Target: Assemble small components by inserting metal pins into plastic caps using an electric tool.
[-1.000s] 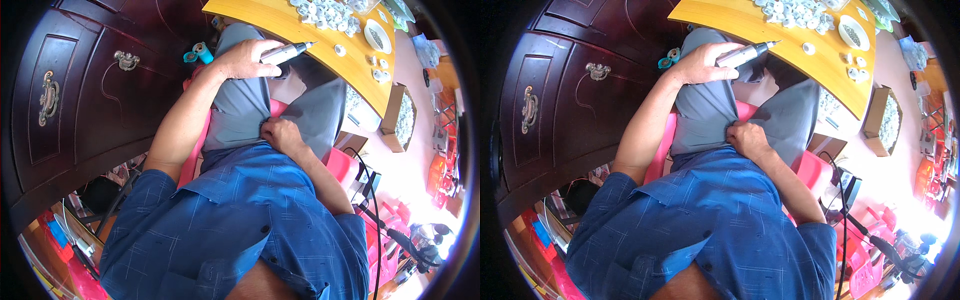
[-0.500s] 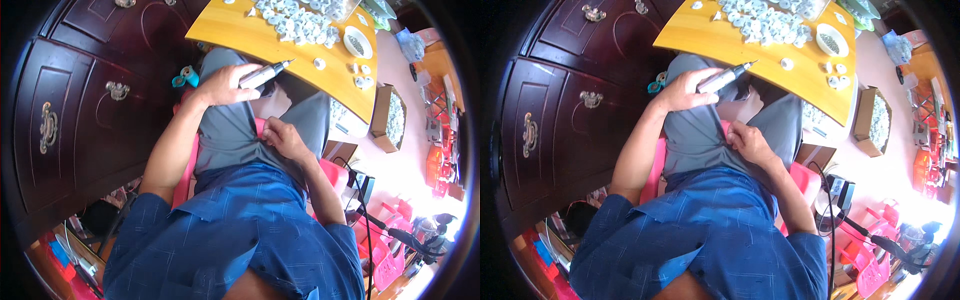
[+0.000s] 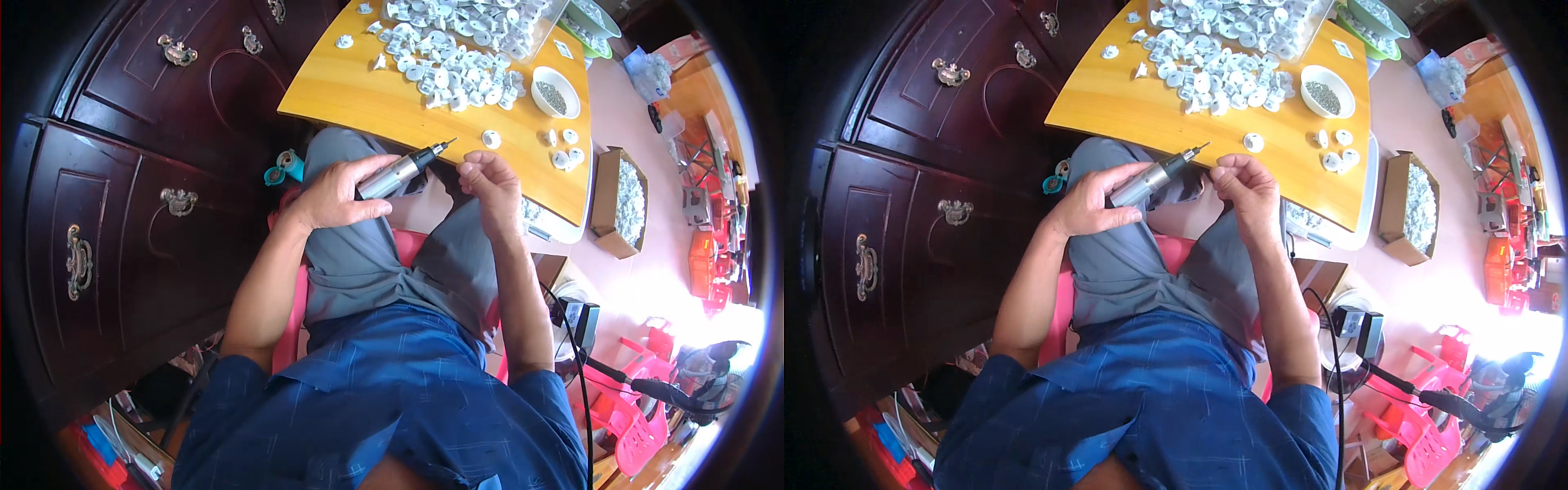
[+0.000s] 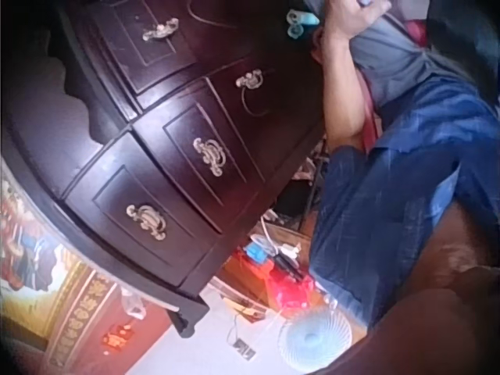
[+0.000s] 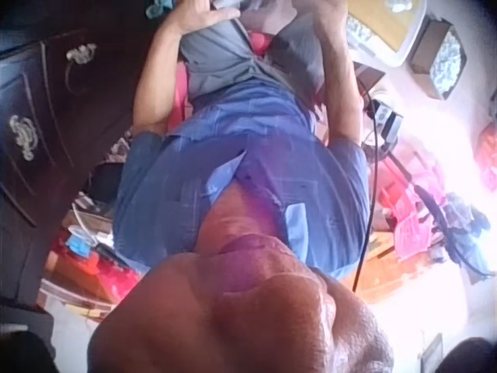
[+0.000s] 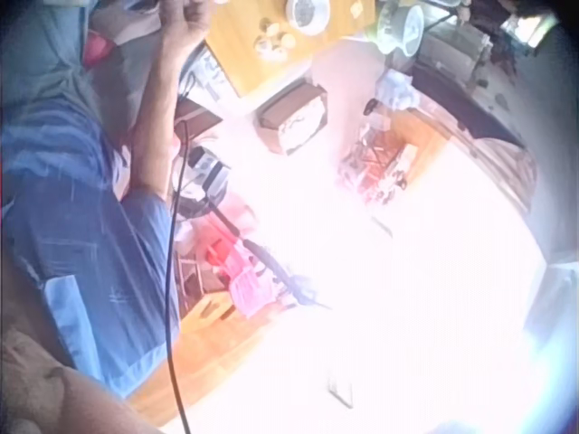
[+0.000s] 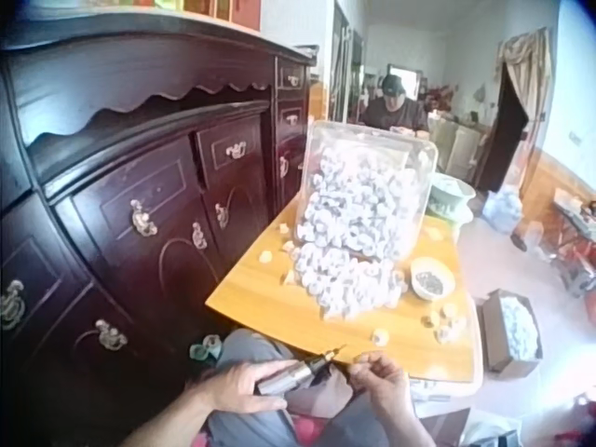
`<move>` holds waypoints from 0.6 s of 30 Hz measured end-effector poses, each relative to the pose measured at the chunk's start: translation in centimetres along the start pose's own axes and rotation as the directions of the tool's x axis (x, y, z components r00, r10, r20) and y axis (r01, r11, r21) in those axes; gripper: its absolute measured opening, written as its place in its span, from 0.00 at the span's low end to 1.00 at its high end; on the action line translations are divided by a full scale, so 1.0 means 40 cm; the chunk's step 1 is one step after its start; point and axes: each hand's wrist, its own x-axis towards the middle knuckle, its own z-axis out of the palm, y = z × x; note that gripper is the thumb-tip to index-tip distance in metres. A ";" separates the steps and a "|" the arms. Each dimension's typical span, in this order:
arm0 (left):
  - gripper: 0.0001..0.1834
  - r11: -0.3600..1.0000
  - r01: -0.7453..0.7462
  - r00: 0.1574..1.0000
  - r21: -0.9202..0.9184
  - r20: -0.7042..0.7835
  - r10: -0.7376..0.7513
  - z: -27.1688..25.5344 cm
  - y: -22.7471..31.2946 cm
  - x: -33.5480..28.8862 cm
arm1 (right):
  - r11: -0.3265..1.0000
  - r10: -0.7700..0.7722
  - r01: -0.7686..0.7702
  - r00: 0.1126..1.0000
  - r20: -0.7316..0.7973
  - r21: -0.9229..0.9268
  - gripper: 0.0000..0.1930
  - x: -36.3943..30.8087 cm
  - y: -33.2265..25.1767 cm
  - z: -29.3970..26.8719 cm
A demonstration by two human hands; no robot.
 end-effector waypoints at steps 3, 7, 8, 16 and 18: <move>0.39 0.999 -0.015 1.000 -0.030 0.016 0.016 -0.001 0.003 -0.004 | 1.000 0.002 -0.002 1.000 -0.026 0.024 0.07 0.033 -0.025 0.001; 0.38 1.000 0.008 0.998 -0.017 0.059 -0.007 0.003 0.013 -0.005 | 1.000 0.016 -0.017 1.000 0.007 0.003 0.08 0.058 -0.033 -0.013; 0.38 1.000 -0.001 0.998 -0.011 0.056 0.002 0.003 0.010 -0.004 | 1.000 0.022 -0.022 1.000 0.013 -0.014 0.08 0.062 -0.032 -0.016; 0.38 1.000 0.007 0.998 0.030 0.068 -0.009 0.002 0.012 -0.002 | 0.996 0.071 -0.068 0.996 0.060 -0.055 0.08 0.077 -0.030 -0.032; 0.38 0.999 -0.002 0.997 0.032 0.074 -0.001 0.001 0.014 -0.002 | 0.994 0.094 -0.088 0.992 0.085 -0.068 0.09 0.081 -0.036 -0.033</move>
